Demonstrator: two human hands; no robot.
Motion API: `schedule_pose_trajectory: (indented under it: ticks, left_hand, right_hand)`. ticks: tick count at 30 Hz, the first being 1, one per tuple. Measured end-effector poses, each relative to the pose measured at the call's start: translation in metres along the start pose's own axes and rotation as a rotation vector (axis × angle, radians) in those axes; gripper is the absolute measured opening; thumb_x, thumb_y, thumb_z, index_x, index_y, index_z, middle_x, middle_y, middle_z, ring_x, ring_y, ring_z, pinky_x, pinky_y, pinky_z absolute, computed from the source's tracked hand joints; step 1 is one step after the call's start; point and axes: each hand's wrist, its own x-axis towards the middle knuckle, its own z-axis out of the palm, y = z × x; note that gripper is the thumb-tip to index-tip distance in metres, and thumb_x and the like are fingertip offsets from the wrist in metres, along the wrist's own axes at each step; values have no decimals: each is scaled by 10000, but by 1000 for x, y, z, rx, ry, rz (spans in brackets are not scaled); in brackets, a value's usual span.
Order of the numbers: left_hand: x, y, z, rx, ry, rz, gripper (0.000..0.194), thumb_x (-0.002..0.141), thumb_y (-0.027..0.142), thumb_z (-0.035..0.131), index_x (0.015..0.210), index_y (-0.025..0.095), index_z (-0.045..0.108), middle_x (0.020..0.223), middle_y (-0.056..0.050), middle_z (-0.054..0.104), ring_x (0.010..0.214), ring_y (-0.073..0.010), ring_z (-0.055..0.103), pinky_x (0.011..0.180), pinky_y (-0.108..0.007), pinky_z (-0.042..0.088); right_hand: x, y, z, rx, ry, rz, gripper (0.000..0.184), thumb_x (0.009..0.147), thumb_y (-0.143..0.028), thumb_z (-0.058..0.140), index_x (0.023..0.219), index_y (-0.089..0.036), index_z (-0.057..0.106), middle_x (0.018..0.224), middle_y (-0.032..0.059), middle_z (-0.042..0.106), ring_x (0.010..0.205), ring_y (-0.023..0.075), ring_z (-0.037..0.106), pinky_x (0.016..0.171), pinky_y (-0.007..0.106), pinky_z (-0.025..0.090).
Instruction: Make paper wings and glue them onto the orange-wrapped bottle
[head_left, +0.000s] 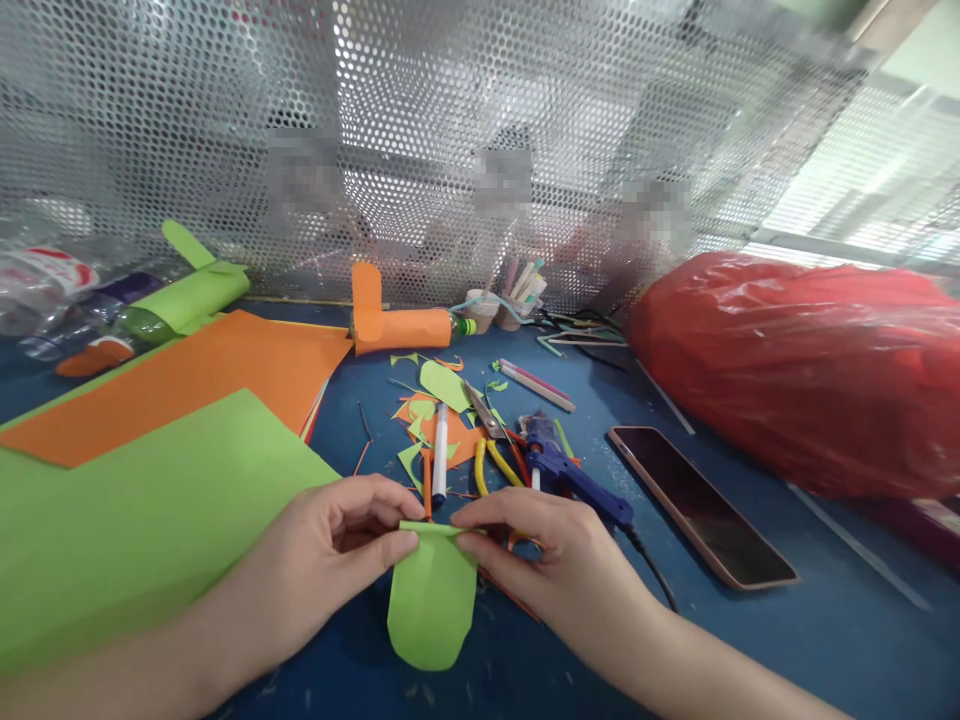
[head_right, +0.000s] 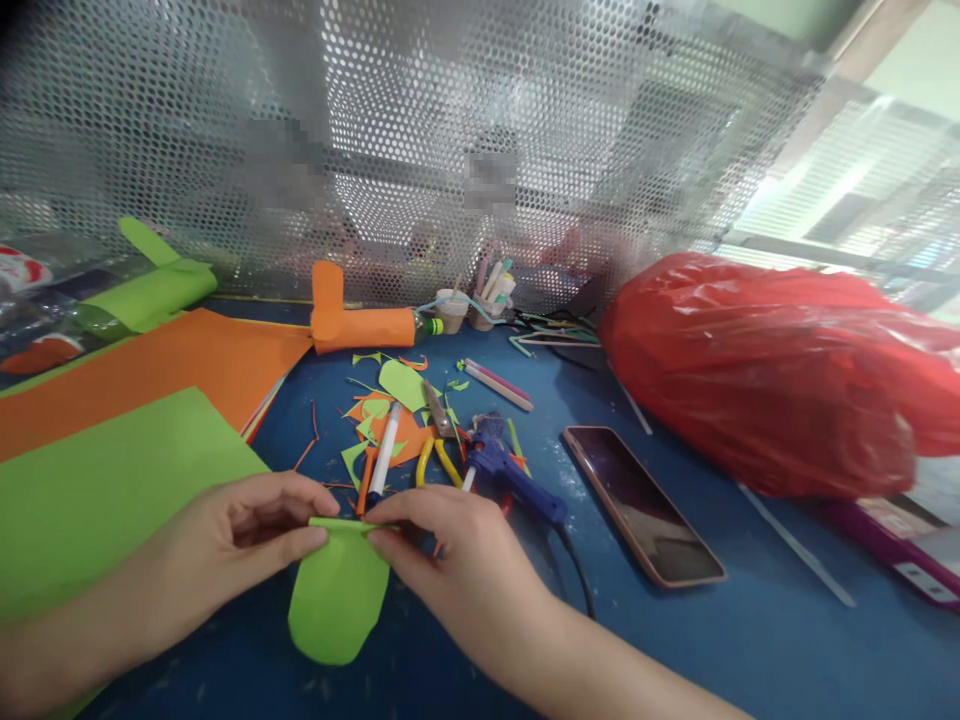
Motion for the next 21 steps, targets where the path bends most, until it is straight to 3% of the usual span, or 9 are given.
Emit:
schedule_pose_trajectory:
  ticks: [7, 12, 16, 21]
  left_hand:
    - [0, -1, 0, -54, 5, -6, 90, 806, 274, 685, 872, 214, 672, 784, 17, 728, 760, -167, 671, 724, -269, 525]
    - [4, 1, -4, -90, -2, -29, 156, 824, 316, 672, 930, 201, 666, 888, -28, 741, 857, -206, 678, 815, -327, 516]
    - [5, 1, -5, -115, 5, -31, 146, 833, 327, 667, 908, 203, 655, 867, -16, 727, 847, -194, 665, 808, -316, 505]
    - [7, -1, -3, -153, -5, -44, 153, 831, 341, 670, 880, 199, 639, 818, 2, 707, 801, -172, 653, 769, -289, 496]
  right_hand:
    - [2, -2, 0, 48, -41, 148, 132, 835, -154, 632, 852, -225, 742, 810, -13, 767, 721, 149, 702, 650, 225, 534]
    - [5, 0, 0, 280, -95, 296, 206, 881, -275, 583, 993, -199, 739, 885, 27, 774, 786, 187, 717, 681, 273, 572]
    - [3, -2, -1, 238, -68, 245, 255, 926, -284, 510, 1015, -199, 734, 857, 27, 764, 767, 172, 704, 670, 258, 565]
    - [-3, -1, 2, 72, -33, 135, 185, 834, -176, 631, 986, -214, 729, 795, -7, 755, 680, 142, 684, 649, 224, 543]
